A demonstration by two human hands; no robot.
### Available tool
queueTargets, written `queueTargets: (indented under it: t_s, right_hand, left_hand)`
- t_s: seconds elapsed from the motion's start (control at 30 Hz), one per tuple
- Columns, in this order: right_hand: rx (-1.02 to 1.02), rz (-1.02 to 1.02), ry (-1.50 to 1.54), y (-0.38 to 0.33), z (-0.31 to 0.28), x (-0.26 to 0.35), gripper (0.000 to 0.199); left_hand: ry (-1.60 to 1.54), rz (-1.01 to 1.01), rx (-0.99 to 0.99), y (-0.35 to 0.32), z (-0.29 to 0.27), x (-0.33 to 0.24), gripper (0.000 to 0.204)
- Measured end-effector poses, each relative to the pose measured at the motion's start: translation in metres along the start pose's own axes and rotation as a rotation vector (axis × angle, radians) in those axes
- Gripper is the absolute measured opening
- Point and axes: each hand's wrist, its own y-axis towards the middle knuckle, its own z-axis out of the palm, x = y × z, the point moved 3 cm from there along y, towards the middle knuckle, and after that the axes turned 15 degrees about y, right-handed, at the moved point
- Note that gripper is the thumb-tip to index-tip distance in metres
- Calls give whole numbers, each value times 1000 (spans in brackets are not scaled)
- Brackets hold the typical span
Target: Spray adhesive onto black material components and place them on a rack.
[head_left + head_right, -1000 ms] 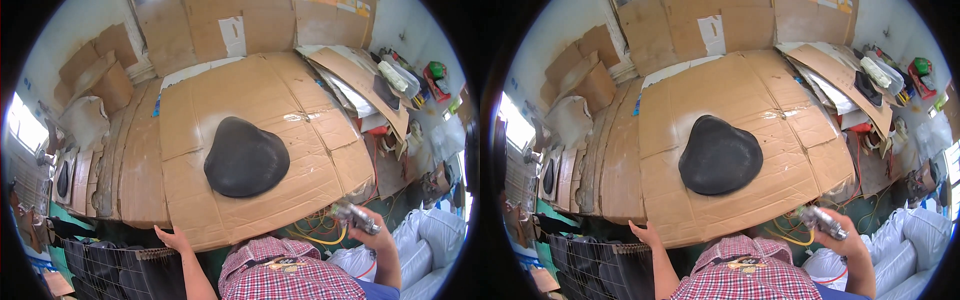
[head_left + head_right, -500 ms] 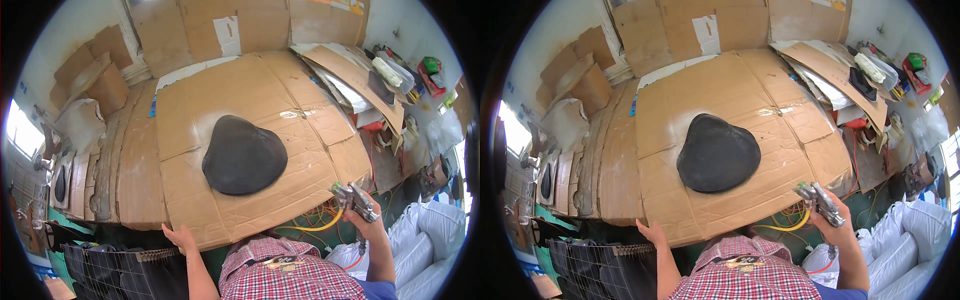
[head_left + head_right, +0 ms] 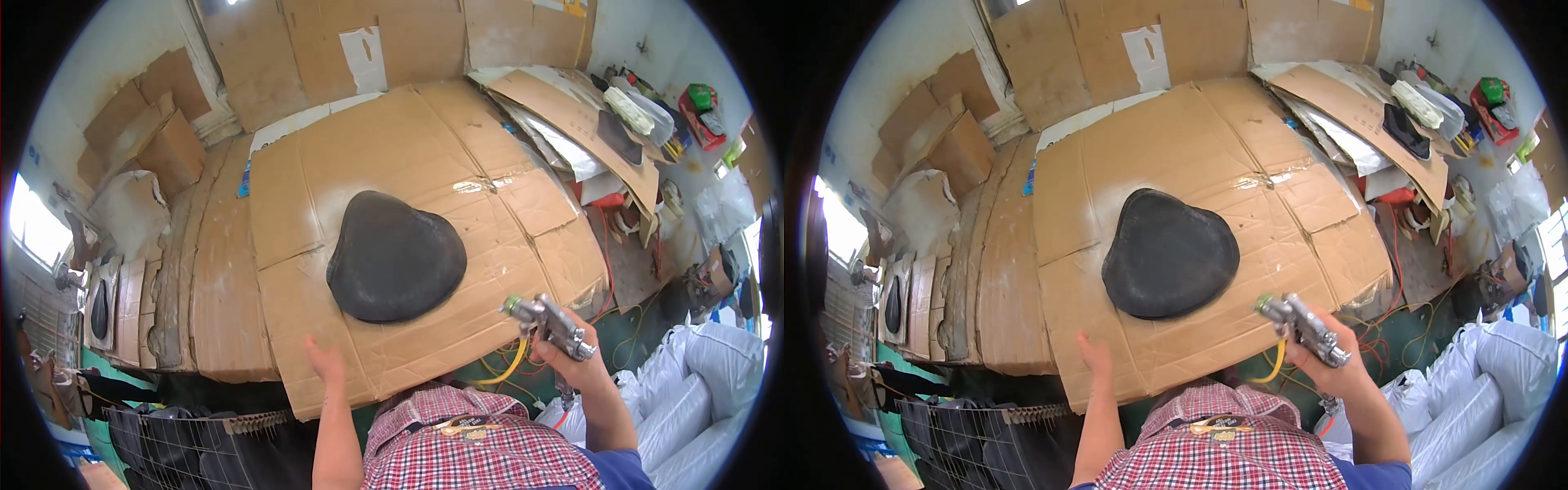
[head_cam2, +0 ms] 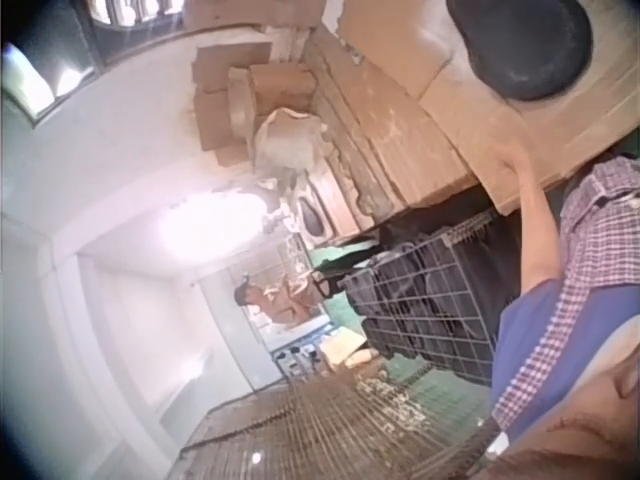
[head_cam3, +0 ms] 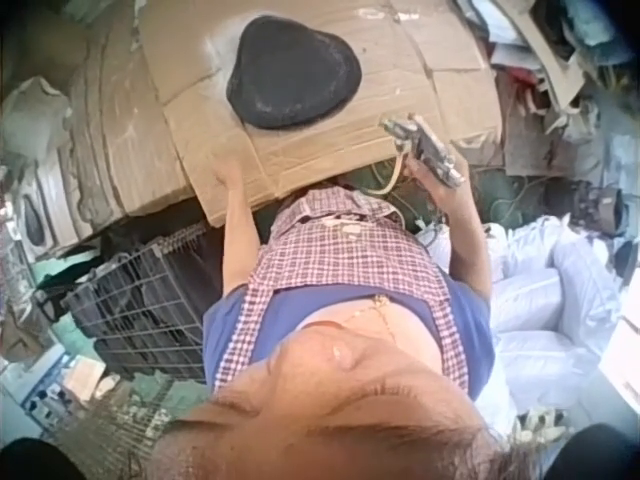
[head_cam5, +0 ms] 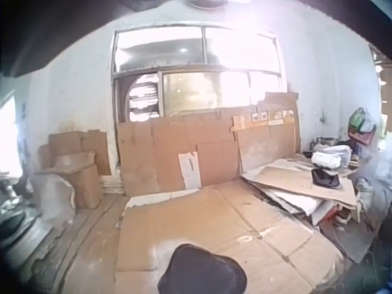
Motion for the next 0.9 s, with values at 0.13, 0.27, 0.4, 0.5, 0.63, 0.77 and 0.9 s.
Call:
queueTargets:
  t_s: [0.13,0.27,0.4,0.5,0.63,0.77,0.9]
  right_hand:
    - [-142,9,-36,2,-16,12,48]
    - [-57,-84,-52,9,-19,24,49]
    - [36,-33,-128,1,-38,22,59]
    - [220,63,-357,-7,-45,18,56]
    - [0,12,25,15,-38,21,46]
    - [164,47,-202,9,-50,22,46]
    - [32,-27,-137,-7,-68,17,54]
  left_hand:
    - [79,18,200,1,25,-19,52]
    - [141,35,335,17,42,-65,46]
    - [220,66,237,22,65,-56,44]
    - [213,42,226,26,68,-71,44]
    - [371,43,176,34,70,-76,38]
    - [458,40,127,36,65,-83,24]
    - [491,43,200,47,60,-91,15]
